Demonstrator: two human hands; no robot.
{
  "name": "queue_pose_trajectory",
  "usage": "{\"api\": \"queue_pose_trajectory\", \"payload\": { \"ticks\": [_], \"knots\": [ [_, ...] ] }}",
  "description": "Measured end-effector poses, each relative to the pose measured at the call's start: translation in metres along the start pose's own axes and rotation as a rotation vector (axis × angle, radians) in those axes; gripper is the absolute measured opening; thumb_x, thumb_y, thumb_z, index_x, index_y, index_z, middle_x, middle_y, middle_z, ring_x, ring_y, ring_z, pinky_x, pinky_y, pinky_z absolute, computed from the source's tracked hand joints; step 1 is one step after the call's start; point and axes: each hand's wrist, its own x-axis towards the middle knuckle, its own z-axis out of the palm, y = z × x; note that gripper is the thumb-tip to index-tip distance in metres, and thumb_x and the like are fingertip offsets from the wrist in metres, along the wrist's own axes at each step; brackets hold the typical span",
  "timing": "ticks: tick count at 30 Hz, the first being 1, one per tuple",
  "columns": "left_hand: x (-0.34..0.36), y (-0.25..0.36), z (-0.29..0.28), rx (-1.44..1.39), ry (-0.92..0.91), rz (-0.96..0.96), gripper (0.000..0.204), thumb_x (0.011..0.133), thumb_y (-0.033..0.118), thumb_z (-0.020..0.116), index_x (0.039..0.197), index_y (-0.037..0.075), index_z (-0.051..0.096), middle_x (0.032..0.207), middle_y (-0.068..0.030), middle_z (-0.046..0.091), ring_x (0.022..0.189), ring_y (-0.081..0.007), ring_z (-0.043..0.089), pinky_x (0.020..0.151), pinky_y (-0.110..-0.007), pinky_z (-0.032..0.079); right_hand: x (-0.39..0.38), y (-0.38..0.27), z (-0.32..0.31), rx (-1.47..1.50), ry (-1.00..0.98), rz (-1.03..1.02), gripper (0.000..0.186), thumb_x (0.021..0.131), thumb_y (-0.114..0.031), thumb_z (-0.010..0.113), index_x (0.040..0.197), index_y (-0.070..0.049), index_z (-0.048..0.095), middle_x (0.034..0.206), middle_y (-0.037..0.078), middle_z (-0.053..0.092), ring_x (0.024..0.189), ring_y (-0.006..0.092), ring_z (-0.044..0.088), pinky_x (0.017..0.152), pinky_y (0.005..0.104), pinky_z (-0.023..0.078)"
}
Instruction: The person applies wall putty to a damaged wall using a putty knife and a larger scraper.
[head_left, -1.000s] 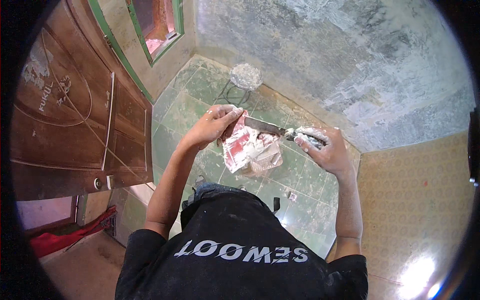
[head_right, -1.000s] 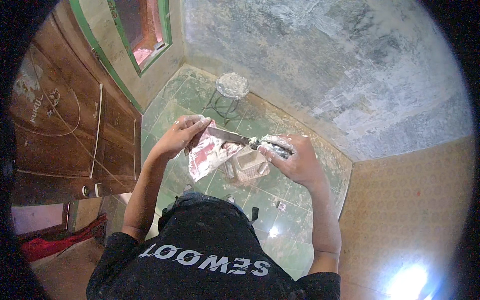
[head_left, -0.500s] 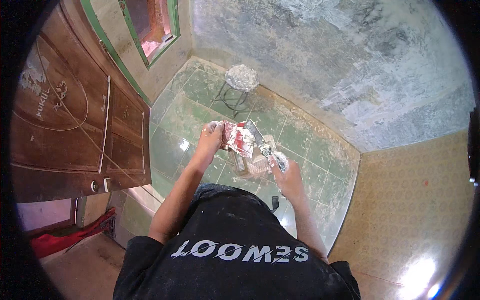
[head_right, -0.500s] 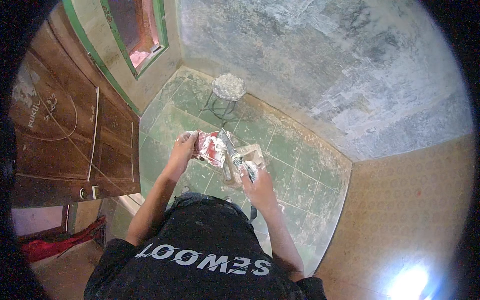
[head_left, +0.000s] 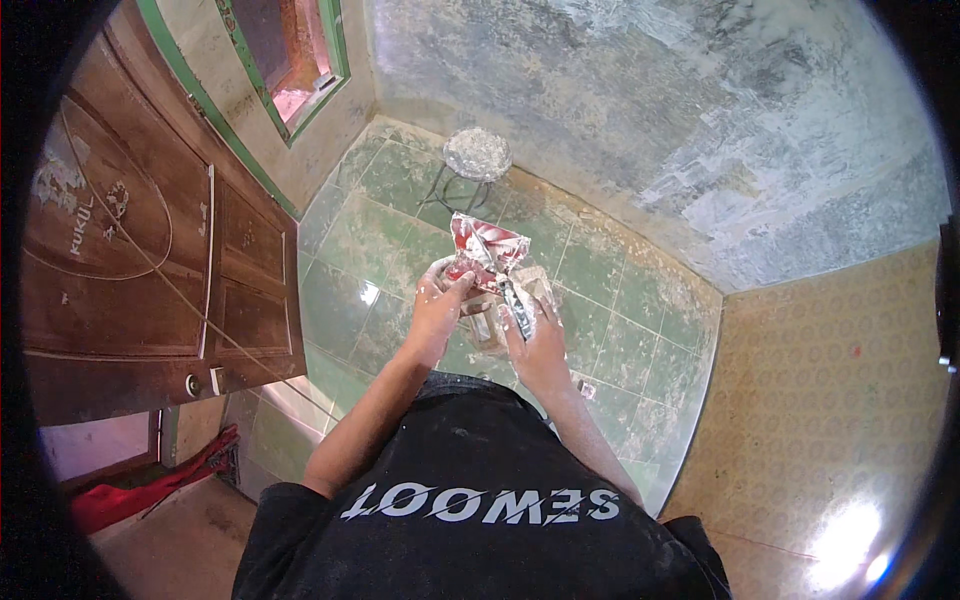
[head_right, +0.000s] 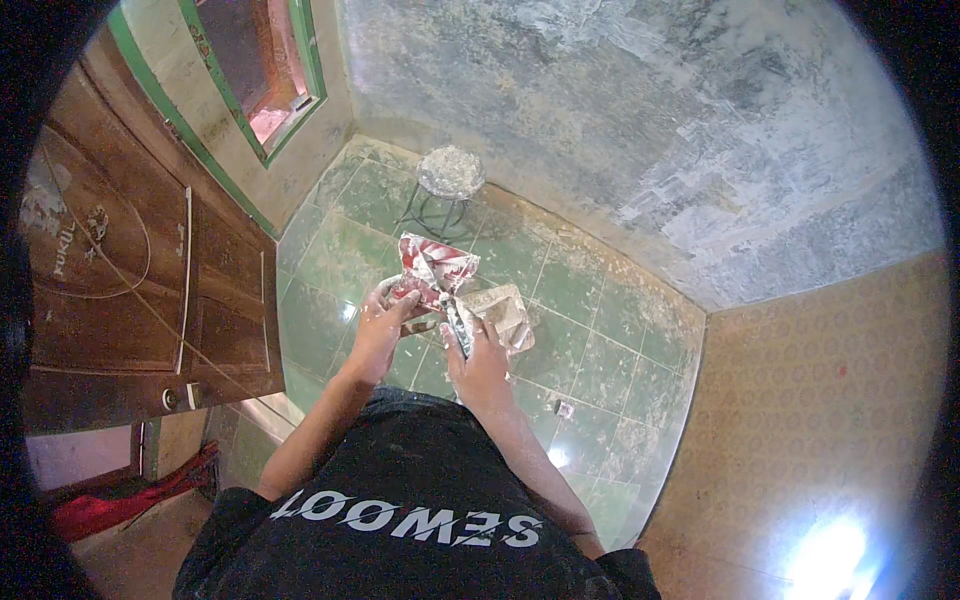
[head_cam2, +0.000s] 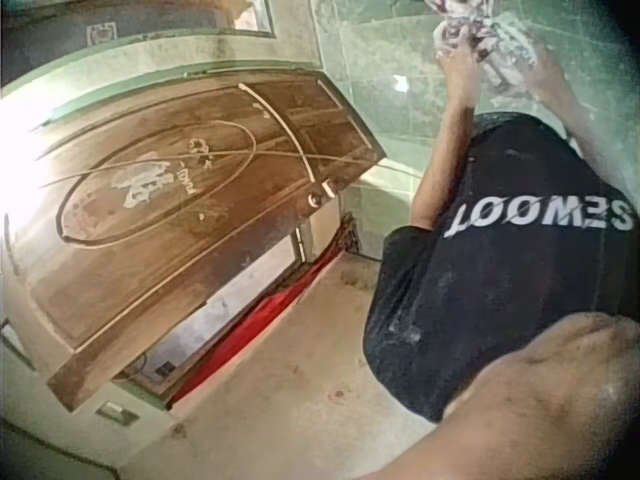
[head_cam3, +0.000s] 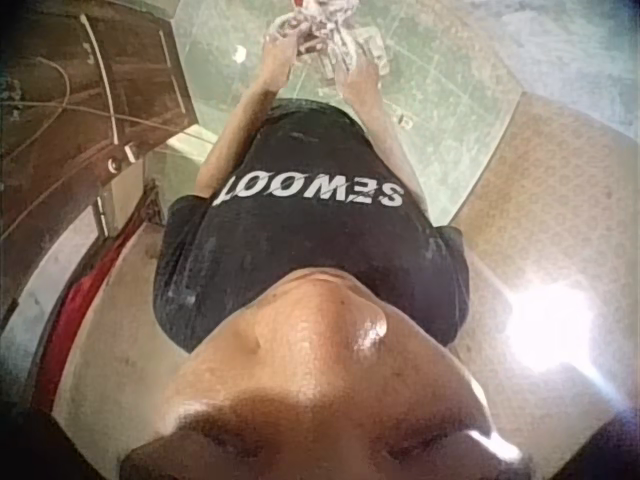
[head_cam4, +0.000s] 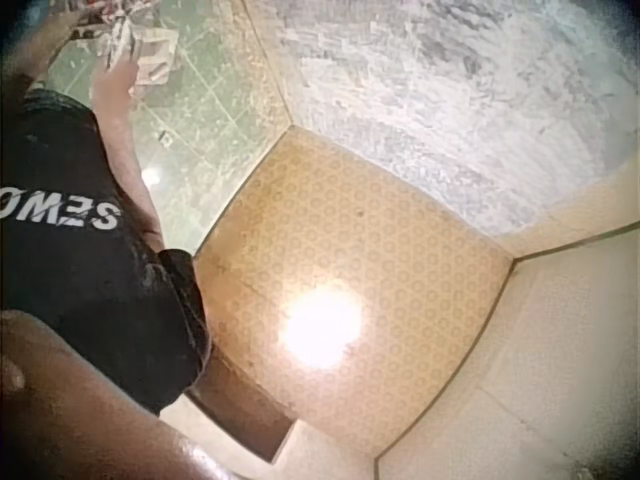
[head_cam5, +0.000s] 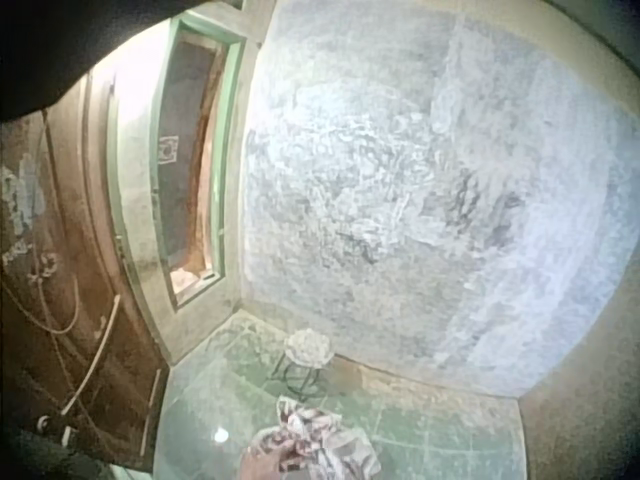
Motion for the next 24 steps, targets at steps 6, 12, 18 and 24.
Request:
{"api": "queue_pose_trajectory", "payload": {
  "ticks": [6, 12, 18, 24],
  "knots": [
    [-0.001, 0.021, -0.013, 0.053, -0.114, -0.040, 0.025, 0.096, 0.014, 0.056, 0.116, 0.000, 0.055, 0.102, -0.0107, 0.068, 0.090, -0.0218, 0.069, 0.073, -0.036, 0.059, 0.008, 0.001, -0.022, -0.036, 0.053, -0.087, 0.037, 0.092, -0.025, 0.059, 0.117, 0.001, 0.061, 0.117, 0.027, 0.060, 0.113, 0.0430, 0.055, 0.098, 0.0454, 0.043],
    [-0.006, 0.033, -0.023, 0.169, -0.172, 0.039, 0.023, 0.097, 0.019, 0.055, 0.110, 0.001, 0.060, 0.096, -0.0071, 0.068, 0.079, -0.0152, 0.066, 0.066, -0.031, 0.057, 0.009, 0.006, -0.044, 0.009, 0.021, -0.142, 0.032, 0.090, -0.019, 0.060, 0.114, 0.002, 0.062, 0.110, 0.024, 0.064, 0.107, 0.0409, 0.058, 0.096, 0.0437, 0.044],
    [-0.014, 0.029, -0.023, 0.233, -0.112, 0.147, 0.023, 0.097, 0.021, 0.055, 0.106, 0.001, 0.063, 0.088, -0.0038, 0.067, 0.074, -0.0106, 0.062, 0.061, -0.027, 0.052, -0.001, 0.006, -0.046, 0.105, 0.017, -0.086, 0.031, 0.089, -0.017, 0.061, 0.112, 0.003, 0.062, 0.110, 0.024, 0.064, 0.103, 0.0397, 0.060, 0.094, 0.0432, 0.046],
    [-0.020, 0.032, -0.022, 0.289, -0.068, 0.164, 0.022, 0.097, 0.022, 0.056, 0.102, 0.001, 0.063, 0.082, -0.0031, 0.064, 0.070, -0.0080, 0.058, 0.058, -0.025, 0.047, -0.008, 0.018, -0.037, 0.039, 0.033, -0.126, 0.030, 0.089, -0.015, 0.062, 0.111, 0.005, 0.063, 0.103, 0.021, 0.067, 0.097, 0.0315, 0.065, 0.092, 0.0380, 0.046]
  ]
}}
